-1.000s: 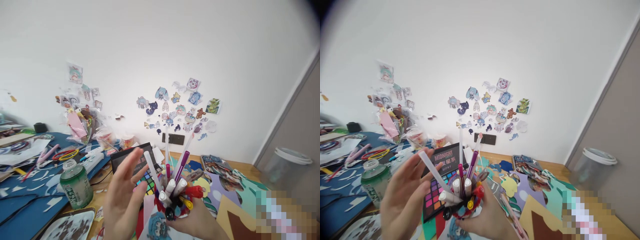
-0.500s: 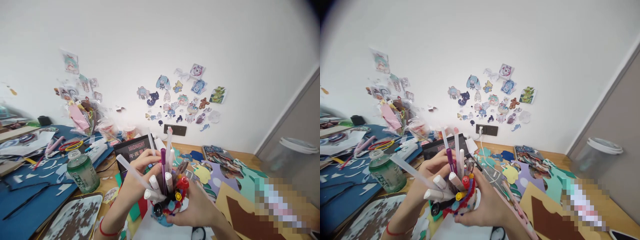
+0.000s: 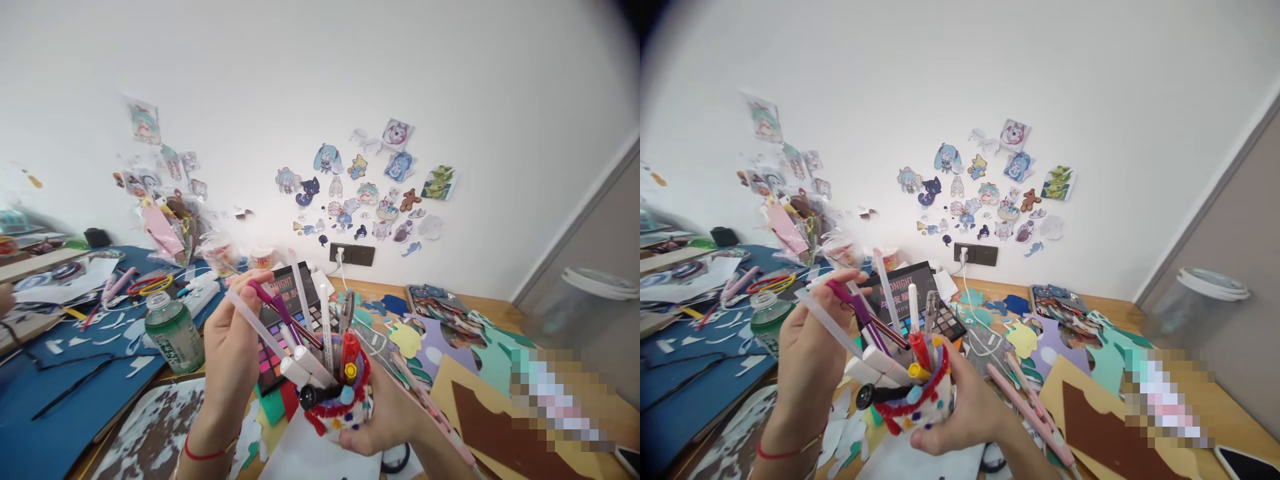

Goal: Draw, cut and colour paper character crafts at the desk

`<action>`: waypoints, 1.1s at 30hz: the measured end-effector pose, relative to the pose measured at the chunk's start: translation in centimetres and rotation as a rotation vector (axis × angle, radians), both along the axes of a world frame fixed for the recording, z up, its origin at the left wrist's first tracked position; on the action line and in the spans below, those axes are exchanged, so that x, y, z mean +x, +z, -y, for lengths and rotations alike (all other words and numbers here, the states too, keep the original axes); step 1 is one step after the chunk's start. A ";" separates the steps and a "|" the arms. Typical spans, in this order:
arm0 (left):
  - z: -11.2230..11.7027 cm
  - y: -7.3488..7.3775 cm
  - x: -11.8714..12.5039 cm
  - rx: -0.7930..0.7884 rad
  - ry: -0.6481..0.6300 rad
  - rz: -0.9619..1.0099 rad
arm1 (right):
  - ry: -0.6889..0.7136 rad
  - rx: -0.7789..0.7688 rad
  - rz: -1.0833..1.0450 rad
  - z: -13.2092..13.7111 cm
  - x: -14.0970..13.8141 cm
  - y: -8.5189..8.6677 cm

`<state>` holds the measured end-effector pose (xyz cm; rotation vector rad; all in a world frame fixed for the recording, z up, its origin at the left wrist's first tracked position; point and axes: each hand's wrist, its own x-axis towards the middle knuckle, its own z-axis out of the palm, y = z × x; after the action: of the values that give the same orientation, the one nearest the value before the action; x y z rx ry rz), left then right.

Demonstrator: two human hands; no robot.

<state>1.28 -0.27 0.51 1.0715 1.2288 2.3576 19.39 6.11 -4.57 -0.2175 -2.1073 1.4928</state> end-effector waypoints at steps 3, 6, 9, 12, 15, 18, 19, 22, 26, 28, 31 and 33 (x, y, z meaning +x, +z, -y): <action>0.4 0.4 0.0 -0.022 -0.054 -0.044 | 0.030 0.006 -0.028 0.0 0.0 0.4; 0.8 0.6 0.1 -0.158 -0.230 -0.216 | 0.008 0.042 -0.035 -0.1 0.1 0.3; 1.1 0.8 0.1 -0.267 -0.432 -0.304 | -0.035 0.062 -0.037 -0.3 0.3 -0.4; 1.1 0.9 0.0 -0.320 -0.573 -0.370 | -0.042 0.056 -0.051 -0.5 0.4 -1.0; 1.0 0.6 -0.4 -0.342 -0.629 -0.425 | -0.032 0.022 -0.038 -0.7 0.5 -1.1; 0.8 0.4 -0.7 -0.293 -0.430 -0.415 | -0.067 0.024 -0.042 -0.8 0.6 -0.8; 0.8 0.3 -0.8 -0.253 -0.337 -0.373 | -0.079 0.042 -0.055 -0.9 0.5 -0.7; 0.7 0.5 -0.6 -0.090 -0.126 -0.190 | -0.071 0.077 -0.104 -1.0 0.5 -0.4; 1.4 0.9 -0.1 0.143 0.085 -0.277 | -0.071 0.093 -0.119 -1.0 0.5 -0.3; 2.0 0.9 -0.2 0.140 0.170 -0.495 | -0.096 0.120 -0.115 -0.8 0.5 -0.1; 2.5 0.6 -0.7 0.019 0.281 -0.764 | -0.131 0.177 -0.118 -0.6 0.6 0.6; 2.4 0.4 -0.9 -0.020 0.294 -0.788 | -0.155 0.212 -0.131 -0.4 0.6 1.0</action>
<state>0.41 -2.67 0.91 2.0456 1.7438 2.1501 19.94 6.53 -3.52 -0.1938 -2.0737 1.1546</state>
